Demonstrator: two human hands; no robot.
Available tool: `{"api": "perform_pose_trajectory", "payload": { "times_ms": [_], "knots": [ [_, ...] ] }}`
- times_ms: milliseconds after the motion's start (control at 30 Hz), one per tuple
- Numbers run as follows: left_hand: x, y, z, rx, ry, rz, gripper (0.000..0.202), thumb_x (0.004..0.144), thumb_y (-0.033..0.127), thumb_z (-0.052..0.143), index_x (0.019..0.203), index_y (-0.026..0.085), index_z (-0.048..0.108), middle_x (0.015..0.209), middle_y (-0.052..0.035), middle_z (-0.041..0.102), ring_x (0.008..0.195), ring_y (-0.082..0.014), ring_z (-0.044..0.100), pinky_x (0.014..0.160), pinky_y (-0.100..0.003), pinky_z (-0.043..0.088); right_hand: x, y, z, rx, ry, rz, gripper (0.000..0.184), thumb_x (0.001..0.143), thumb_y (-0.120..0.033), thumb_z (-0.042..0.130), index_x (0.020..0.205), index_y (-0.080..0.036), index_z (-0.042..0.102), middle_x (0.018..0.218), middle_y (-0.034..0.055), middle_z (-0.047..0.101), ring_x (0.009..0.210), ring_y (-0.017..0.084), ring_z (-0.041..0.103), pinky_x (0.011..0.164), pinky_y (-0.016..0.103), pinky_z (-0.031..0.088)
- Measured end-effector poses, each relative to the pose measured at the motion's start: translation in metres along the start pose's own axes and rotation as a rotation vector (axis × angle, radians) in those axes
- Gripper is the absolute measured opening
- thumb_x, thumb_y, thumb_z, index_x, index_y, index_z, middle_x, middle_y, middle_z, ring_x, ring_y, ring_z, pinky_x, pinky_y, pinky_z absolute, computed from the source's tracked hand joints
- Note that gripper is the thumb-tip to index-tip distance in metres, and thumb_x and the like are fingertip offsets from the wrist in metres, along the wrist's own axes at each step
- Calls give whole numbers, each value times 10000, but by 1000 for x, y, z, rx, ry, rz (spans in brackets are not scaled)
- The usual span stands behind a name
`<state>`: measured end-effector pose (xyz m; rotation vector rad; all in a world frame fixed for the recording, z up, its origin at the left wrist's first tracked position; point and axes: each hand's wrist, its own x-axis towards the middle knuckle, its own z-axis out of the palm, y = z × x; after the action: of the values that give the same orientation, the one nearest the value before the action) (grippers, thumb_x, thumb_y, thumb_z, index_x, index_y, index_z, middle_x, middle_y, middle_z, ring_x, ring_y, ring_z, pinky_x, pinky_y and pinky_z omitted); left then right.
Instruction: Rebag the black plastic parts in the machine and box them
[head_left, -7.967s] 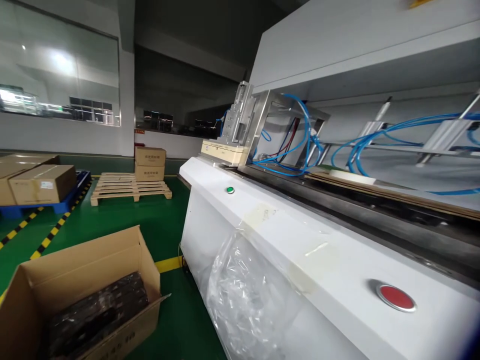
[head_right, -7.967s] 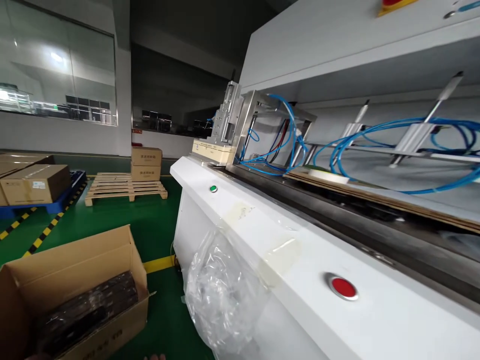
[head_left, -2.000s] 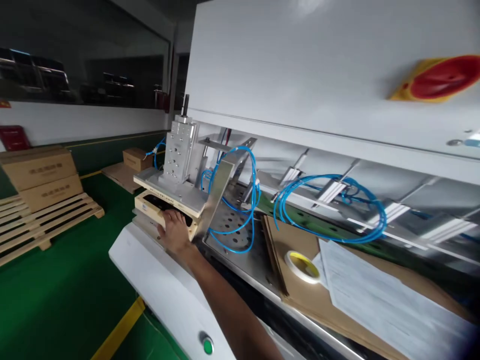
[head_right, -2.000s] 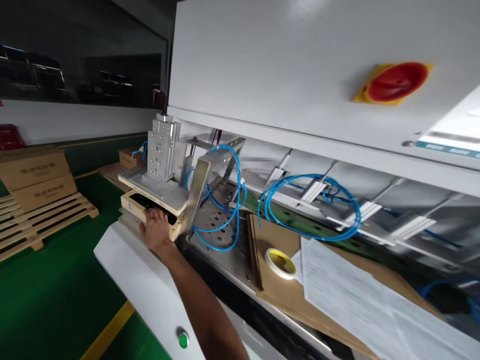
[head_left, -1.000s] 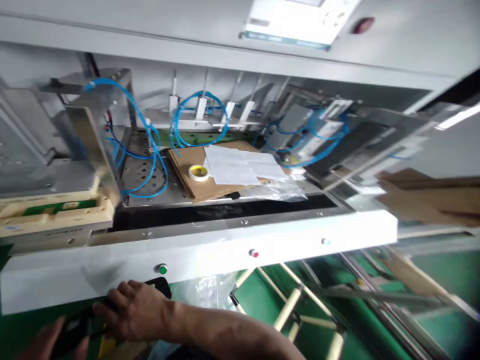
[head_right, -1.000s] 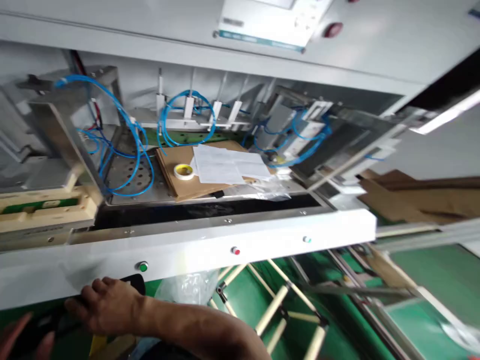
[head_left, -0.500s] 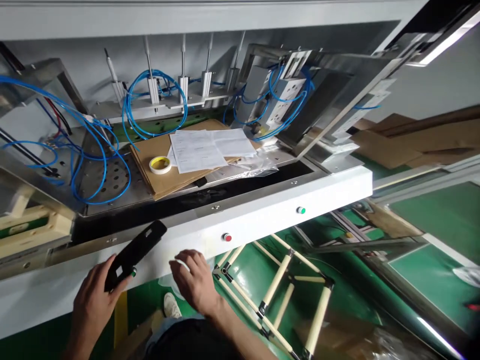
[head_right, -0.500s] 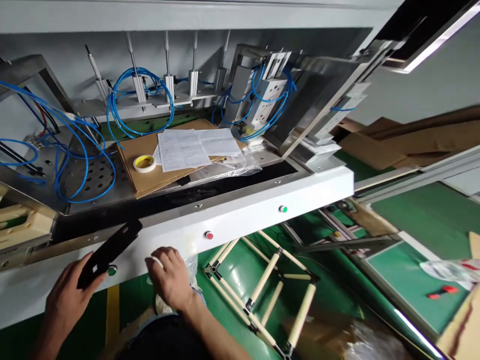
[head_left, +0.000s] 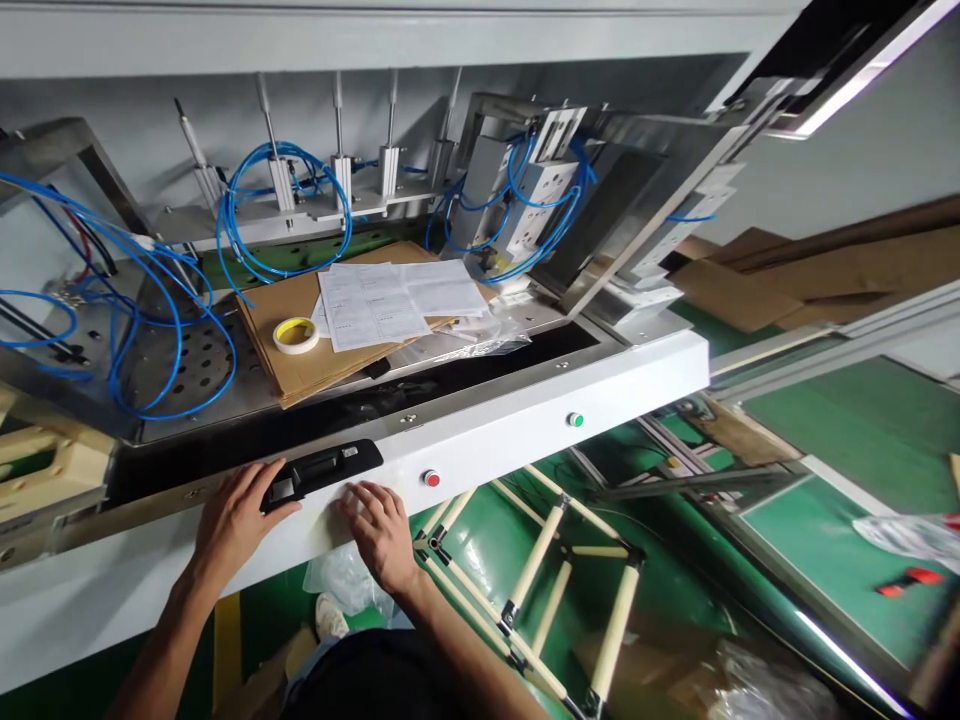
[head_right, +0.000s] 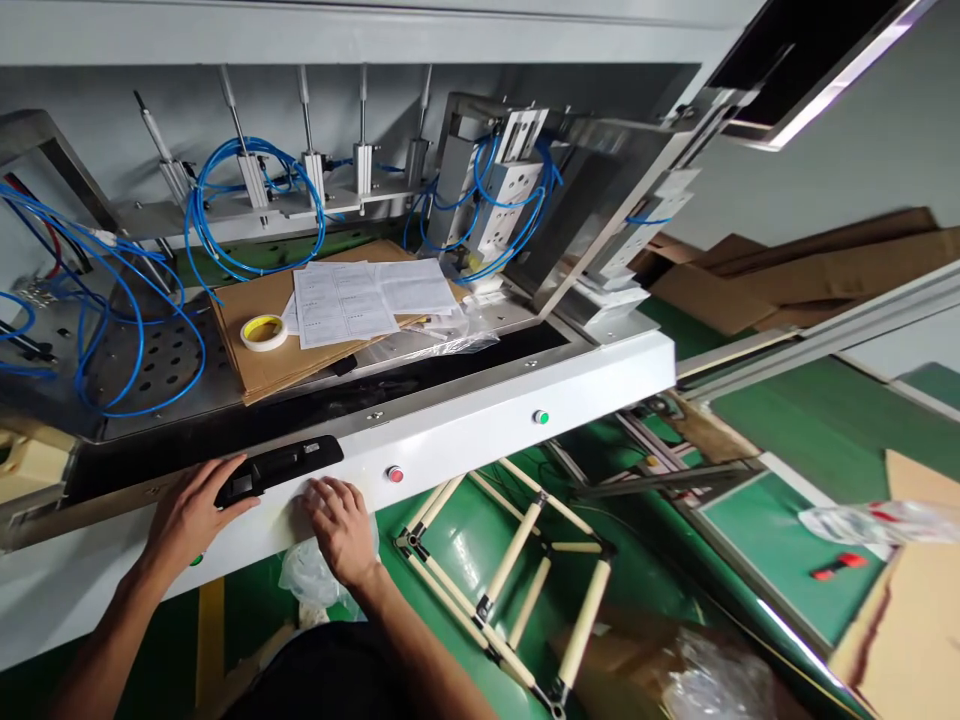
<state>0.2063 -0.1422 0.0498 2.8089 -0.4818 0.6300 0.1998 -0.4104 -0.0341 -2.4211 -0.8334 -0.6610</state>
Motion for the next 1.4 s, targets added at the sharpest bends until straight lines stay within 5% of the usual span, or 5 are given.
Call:
{"api": "perform_pose_trajectory", "payload": {
  "times_ms": [667,767,933,1133,1400],
  "knots": [
    [3,3,18,-43,25,-13,564,966,517,687,1435,223,574,1284,-134,735,1149,-342,687,947,-456,542,-2,8,6,-12,66,-15,394,1069,-240,519,1424,-343,659,1307,50,748,1262,240,597,1113,449,424],
    [-9,-4,8,-99,177,-122,574,1012,510,613,1500,223,521,1361,-155,689,1206,-340,661,1009,-477,526,1,11,4,2,64,-20,394,1070,-226,518,1415,-344,664,1282,45,758,1249,238,602,1110,445,422],
    [-66,-9,-4,-6,607,-322,437,941,330,757,1337,197,631,1063,-117,714,995,-293,679,882,-422,548,7,12,0,23,55,-33,374,1058,-194,522,1367,-314,694,1247,67,760,1231,240,612,1091,444,439],
    [-97,11,5,181,231,-26,207,914,266,800,1099,233,714,1026,-82,752,886,-262,676,831,-401,494,14,10,-6,37,42,-19,261,1004,-206,655,1234,-293,745,1209,56,776,1185,237,645,1080,434,460],
    [-88,13,10,186,239,-35,214,945,57,693,1108,192,722,963,-58,783,866,-239,670,811,-380,465,22,11,-8,14,43,-51,231,992,-220,689,1210,-276,740,1179,54,796,1161,239,676,1082,442,463]
  ]
}}
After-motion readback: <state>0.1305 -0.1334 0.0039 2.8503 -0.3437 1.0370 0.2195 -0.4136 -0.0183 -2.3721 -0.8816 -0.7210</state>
